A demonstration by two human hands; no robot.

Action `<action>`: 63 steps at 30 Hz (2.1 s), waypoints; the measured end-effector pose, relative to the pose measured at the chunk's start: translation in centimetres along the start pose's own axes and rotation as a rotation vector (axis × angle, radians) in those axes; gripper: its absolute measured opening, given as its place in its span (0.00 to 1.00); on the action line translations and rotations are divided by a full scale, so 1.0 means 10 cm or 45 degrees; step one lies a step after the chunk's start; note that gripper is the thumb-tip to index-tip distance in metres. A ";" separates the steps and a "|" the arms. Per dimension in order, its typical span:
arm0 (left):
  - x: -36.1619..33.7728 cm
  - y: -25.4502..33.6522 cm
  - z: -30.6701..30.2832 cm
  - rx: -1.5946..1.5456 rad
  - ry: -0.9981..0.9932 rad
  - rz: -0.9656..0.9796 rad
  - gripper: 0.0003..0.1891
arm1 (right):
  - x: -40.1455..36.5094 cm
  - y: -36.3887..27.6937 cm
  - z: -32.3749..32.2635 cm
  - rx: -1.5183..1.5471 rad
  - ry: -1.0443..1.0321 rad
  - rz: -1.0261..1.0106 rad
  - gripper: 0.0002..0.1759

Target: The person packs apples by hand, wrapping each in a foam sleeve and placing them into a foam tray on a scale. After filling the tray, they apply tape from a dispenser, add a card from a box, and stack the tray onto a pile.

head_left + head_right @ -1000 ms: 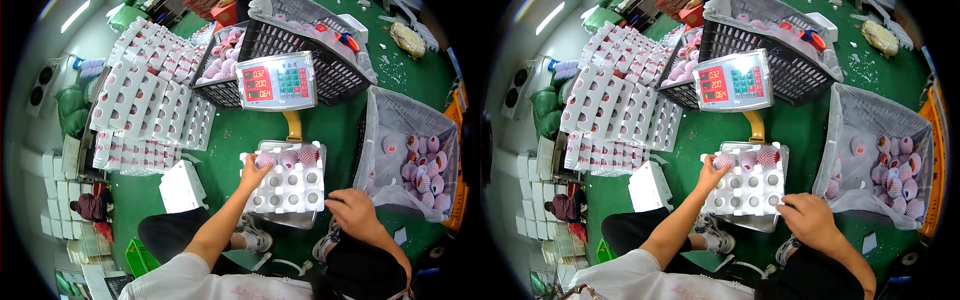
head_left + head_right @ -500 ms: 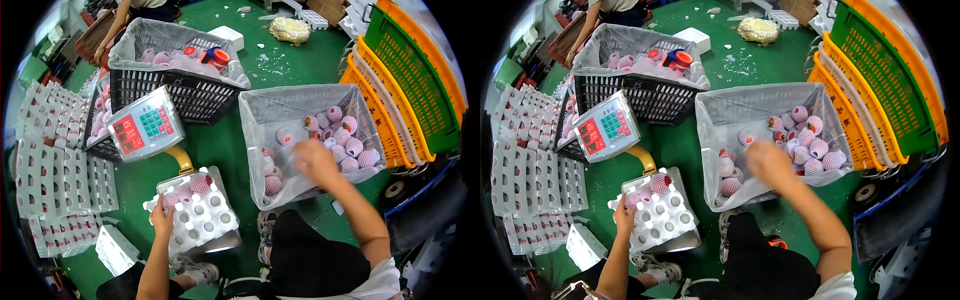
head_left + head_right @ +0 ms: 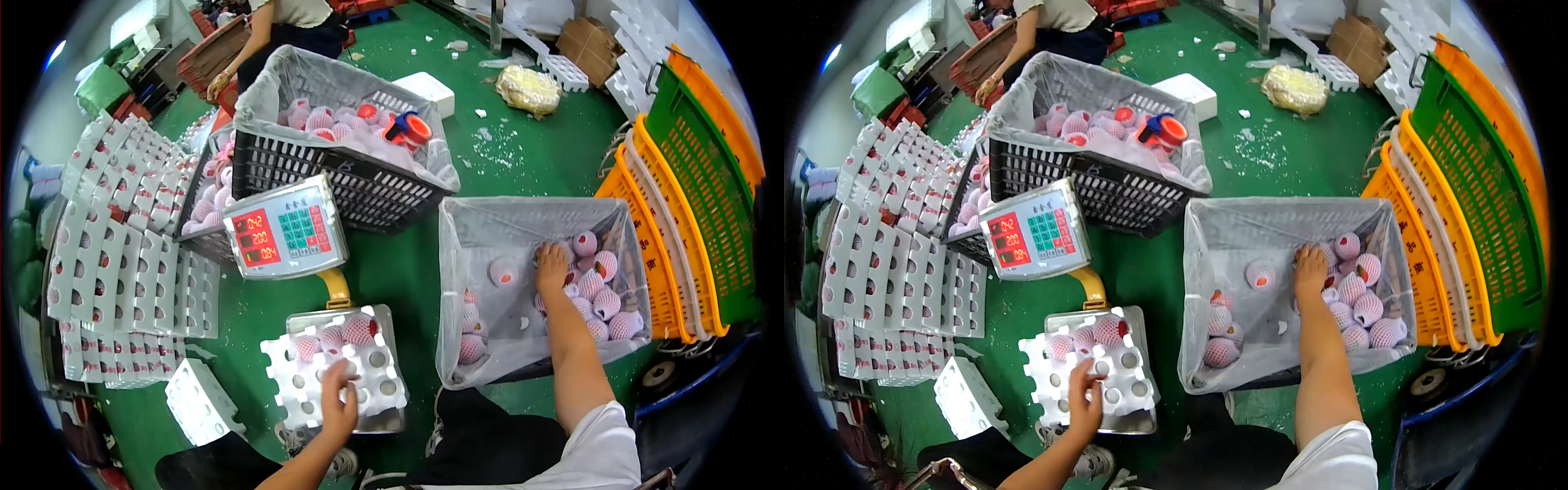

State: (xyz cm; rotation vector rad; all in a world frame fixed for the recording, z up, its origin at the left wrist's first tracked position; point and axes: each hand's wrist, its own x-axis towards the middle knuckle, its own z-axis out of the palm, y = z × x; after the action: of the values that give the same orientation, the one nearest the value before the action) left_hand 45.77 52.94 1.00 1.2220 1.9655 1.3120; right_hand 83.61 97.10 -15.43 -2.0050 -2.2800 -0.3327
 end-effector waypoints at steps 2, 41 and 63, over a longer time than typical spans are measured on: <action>-0.05 0.16 0.19 -0.027 -0.122 0.073 0.27 | 0.11 0.07 -0.01 -0.035 0.000 -0.116 0.35; 0.14 0.77 0.27 -2.047 -0.081 -1.419 0.31 | -2.07 -2.22 -3.13 1.947 -0.630 -0.569 0.20; 0.36 0.19 -0.02 0.290 -0.276 -0.032 0.35 | -1.39 -1.24 -3.44 1.170 -0.123 -1.041 0.41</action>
State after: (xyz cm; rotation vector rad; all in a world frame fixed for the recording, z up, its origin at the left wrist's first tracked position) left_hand 44.67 56.22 3.05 1.3768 2.0033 0.9187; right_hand 70.58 74.68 13.83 -0.6426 -2.4832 0.6717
